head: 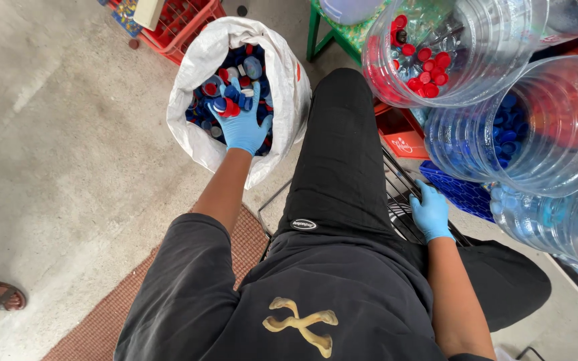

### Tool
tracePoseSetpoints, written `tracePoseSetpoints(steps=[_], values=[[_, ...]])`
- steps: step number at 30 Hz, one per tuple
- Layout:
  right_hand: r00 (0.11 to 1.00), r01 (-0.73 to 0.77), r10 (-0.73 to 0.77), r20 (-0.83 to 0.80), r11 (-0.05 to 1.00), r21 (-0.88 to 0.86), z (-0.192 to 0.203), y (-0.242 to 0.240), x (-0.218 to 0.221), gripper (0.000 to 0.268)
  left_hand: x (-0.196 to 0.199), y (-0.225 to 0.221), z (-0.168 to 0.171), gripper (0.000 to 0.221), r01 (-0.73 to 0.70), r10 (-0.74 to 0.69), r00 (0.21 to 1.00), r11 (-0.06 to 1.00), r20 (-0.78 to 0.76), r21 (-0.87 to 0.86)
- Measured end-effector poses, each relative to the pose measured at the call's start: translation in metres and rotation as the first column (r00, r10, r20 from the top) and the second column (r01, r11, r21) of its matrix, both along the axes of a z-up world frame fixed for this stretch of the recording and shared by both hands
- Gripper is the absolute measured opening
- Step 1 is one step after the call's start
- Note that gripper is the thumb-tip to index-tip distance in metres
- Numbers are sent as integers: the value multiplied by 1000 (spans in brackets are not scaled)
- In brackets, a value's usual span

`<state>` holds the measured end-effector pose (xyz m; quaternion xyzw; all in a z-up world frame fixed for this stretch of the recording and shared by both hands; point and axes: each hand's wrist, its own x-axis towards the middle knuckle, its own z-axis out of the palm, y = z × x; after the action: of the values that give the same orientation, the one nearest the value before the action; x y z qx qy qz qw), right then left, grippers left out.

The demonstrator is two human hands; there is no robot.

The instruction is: The person sits on a low stool and sorts plastic bottle caps from a large white sack into clear plastic containers. They pick up caps, separate them by color, and place them into the appropriate containers.

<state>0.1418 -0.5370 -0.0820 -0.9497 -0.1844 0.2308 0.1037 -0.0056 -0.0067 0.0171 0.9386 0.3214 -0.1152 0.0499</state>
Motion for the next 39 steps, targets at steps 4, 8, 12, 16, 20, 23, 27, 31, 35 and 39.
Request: tracePoseSetpoints(steps=[4, 8, 12, 16, 20, 23, 27, 31, 35, 39], values=[[999, 5, -6, -50, 1000, -25, -1, 1, 2, 55, -2, -6, 13, 88, 13, -13, 999, 1000, 33, 6], [997, 9, -11, -75, 999, -34, 25, 11, -2, 54, -3, -8, 13, 87, 27, -29, 998, 999, 50, 36], [996, -19, 19, -87, 1000, -4, 29, 12, 0, 56, 1, -4, 13, 88, -28, 28, 999, 1000, 27, -14], [994, -14, 13, -109, 1000, -2, 40, 19, -1, 57, 1, -15, 44, 86, -63, 65, 998, 992, 11, -113], [993, 4, -5, -115, 1000, -7, 46, 21, -2, 56, 4, -22, 58, 84, -111, 107, 994, 978, -33, -176], [994, -8, 9, -111, 1000, 4, 38, 19, 1, 58, 4, -21, 56, 83, -107, 100, 993, 985, -63, -132], [993, -8, 8, -119, 1000, -5, 36, 19, 3, 59, 4, -22, 62, 84, -87, 80, 994, 992, -71, -92], [990, 9, -7, -142, 1000, 9, 43, 20, 1, 58, 5, -24, 66, 83, -70, 64, 994, 995, -85, -69], [988, 21, -20, -152, 1000, 9, 42, 20, 2, 61, 7, -23, 75, 83, -61, 54, 994, 996, -93, -67], [986, 35, -27, -163, 998, 42, 43, 19, 0, 61, 7, -18, 78, 82, -55, 50, 995, 997, -91, -55]])
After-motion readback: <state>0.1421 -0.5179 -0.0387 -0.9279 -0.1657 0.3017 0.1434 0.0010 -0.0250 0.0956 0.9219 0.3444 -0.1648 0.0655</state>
